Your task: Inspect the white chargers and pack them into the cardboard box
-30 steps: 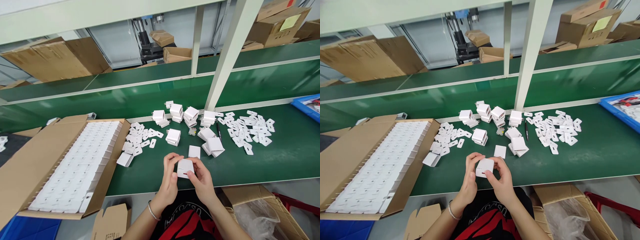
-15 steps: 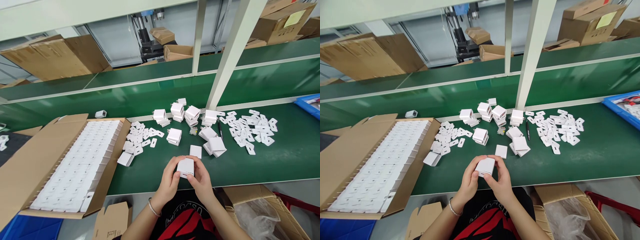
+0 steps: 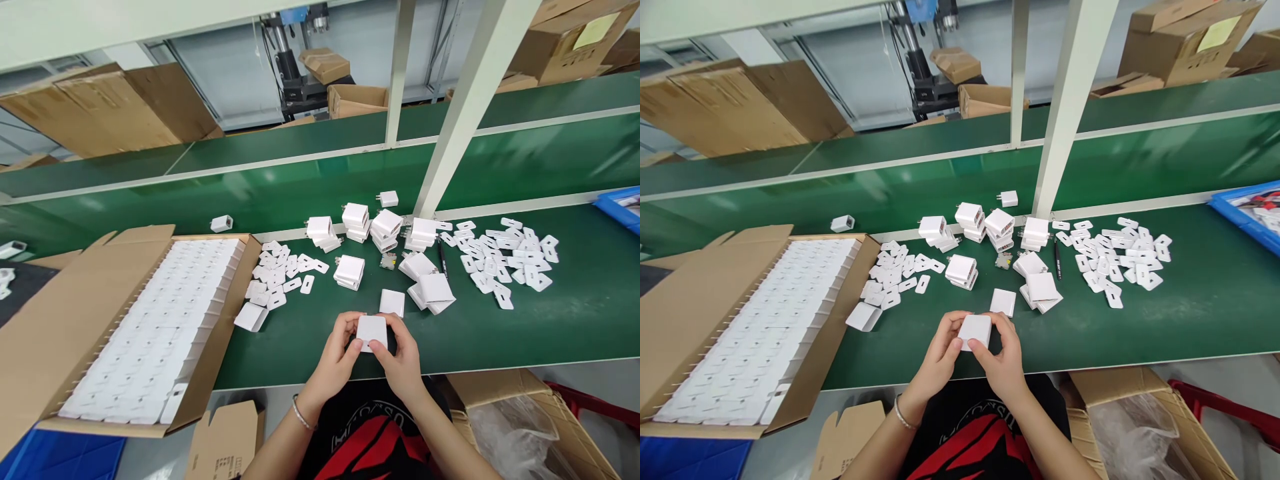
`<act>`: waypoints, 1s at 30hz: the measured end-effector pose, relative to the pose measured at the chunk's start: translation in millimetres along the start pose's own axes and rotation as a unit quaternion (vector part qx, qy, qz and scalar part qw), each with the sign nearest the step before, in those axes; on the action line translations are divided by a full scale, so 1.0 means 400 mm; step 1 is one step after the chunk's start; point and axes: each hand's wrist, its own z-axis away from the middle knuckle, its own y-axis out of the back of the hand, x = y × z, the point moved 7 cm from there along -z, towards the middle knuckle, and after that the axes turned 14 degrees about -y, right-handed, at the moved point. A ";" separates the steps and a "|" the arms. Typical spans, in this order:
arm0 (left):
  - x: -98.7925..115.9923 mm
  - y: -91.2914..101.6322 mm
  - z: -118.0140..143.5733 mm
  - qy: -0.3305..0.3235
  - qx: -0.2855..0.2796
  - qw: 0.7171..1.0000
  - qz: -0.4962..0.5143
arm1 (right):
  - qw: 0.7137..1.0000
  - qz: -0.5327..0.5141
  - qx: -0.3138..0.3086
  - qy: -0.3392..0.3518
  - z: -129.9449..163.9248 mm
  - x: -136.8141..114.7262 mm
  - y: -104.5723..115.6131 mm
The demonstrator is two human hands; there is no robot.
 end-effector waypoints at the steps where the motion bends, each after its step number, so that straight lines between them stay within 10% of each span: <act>1: -0.001 0.001 0.002 -0.005 0.012 1.000 -0.007 | 1.000 0.008 -0.002 0.007 0.001 0.000 -0.002; 30: -0.021 -0.015 0.025 0.002 0.033 0.999 0.002 | 0.993 0.083 0.022 0.079 0.019 -0.022 -0.011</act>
